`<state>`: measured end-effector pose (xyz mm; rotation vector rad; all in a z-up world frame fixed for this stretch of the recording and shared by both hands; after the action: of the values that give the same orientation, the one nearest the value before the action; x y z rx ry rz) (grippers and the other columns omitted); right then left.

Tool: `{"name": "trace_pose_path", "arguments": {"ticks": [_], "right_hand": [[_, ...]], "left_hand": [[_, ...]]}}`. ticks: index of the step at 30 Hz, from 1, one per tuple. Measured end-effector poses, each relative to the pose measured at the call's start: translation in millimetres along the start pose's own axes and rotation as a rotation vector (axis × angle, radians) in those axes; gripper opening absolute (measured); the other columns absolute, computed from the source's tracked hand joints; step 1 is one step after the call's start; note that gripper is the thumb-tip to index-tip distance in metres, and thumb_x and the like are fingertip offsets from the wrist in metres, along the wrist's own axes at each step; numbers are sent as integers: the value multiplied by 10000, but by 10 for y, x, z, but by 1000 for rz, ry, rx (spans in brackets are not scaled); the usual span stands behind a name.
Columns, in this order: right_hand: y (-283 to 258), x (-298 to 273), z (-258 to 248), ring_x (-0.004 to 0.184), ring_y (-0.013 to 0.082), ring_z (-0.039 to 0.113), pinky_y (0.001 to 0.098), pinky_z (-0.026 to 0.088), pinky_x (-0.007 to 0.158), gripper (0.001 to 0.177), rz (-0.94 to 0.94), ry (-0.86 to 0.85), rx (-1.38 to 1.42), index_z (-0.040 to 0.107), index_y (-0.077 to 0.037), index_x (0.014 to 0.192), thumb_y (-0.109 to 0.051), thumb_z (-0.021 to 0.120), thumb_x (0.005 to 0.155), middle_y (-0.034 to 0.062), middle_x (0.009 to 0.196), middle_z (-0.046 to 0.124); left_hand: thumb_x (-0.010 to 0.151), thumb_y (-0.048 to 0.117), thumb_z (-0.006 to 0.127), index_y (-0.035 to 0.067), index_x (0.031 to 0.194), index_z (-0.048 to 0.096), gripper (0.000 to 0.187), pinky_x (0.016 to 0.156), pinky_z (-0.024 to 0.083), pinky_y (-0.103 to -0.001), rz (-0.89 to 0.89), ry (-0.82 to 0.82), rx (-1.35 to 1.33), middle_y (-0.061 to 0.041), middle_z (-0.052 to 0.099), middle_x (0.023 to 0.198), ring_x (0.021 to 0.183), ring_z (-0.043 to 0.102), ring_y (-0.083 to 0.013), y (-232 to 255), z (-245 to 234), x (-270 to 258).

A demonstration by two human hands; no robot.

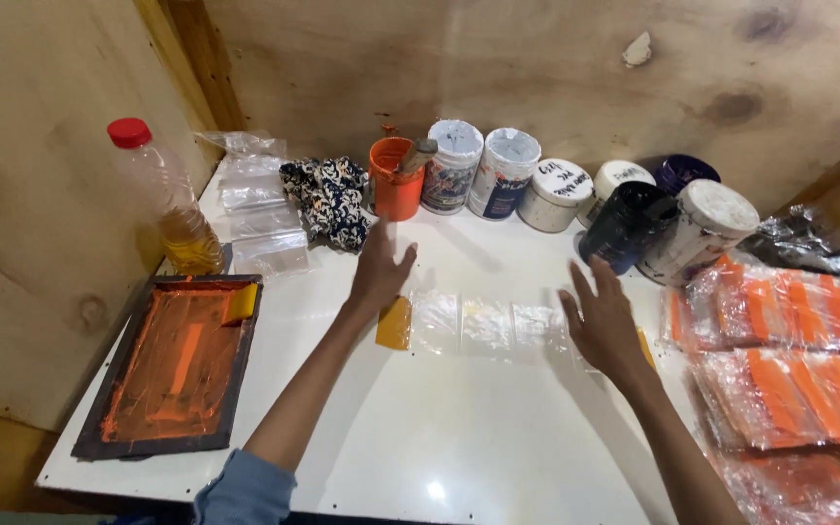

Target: The person cleans a table with a cloth, then stirs orange paint in a small container using a stick. They then use a yellow sponge to spread the orange paint evenly across a rectangular black tray.

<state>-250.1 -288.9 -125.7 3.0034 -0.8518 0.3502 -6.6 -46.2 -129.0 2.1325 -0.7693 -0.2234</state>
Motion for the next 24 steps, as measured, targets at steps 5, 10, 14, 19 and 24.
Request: {"name": "trace_pose_path", "arguments": {"ticks": [5,10,14,19,24], "right_hand": [[-922,525,-542,1295,439,572,548,539,973,593,-374,241,383,490,-239,1535,-144,631,967,209,1522,437],[-1739,1081,-715,1243,485,604,570,580,909,748,-576,312,435,417,-317,1575,-96,708,922,248,1536,414],[-2103,1487,-717,1087,439,673,532,608,821,808,-645,348,438,442,-330,1535,-51,771,851,166,1383,528],[-2082,1507,-469,802,262,701,351,591,699,222,-720,524,387,651,-174,1088,0,635,952,54,960,604],[-1915,976,-730,797,246,692,333,585,711,309,-785,548,375,698,-167,1159,42,637,939,72,948,635]], "left_hand": [[841,198,819,-70,1590,57,1102,1237,312,-507,59,212,-369,-331,243,1587,1509,266,-454,242,-151,240],[733,402,879,-114,1573,-14,1330,1287,202,-529,141,247,-386,-378,227,1586,1522,217,-482,-569,219,1045],[676,397,939,-7,1603,-35,1404,1283,222,-489,83,237,-407,-281,274,1606,1530,258,-405,-725,297,1300],[614,322,921,3,1605,52,1356,1271,260,-508,89,268,-393,-287,352,1570,1498,324,-429,-642,251,1335],[566,266,927,50,1584,213,1262,1214,354,-510,160,331,-356,-227,484,1477,1429,437,-417,-496,81,1009]]}}
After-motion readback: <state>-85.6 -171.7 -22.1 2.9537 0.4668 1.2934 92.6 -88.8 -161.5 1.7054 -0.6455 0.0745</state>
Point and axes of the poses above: each hand's wrist, its own x-axis towards the middle knuckle, its own z-axis out of the palm, y = z × x, the point moved 1 cm from there along x, towards the middle knuckle
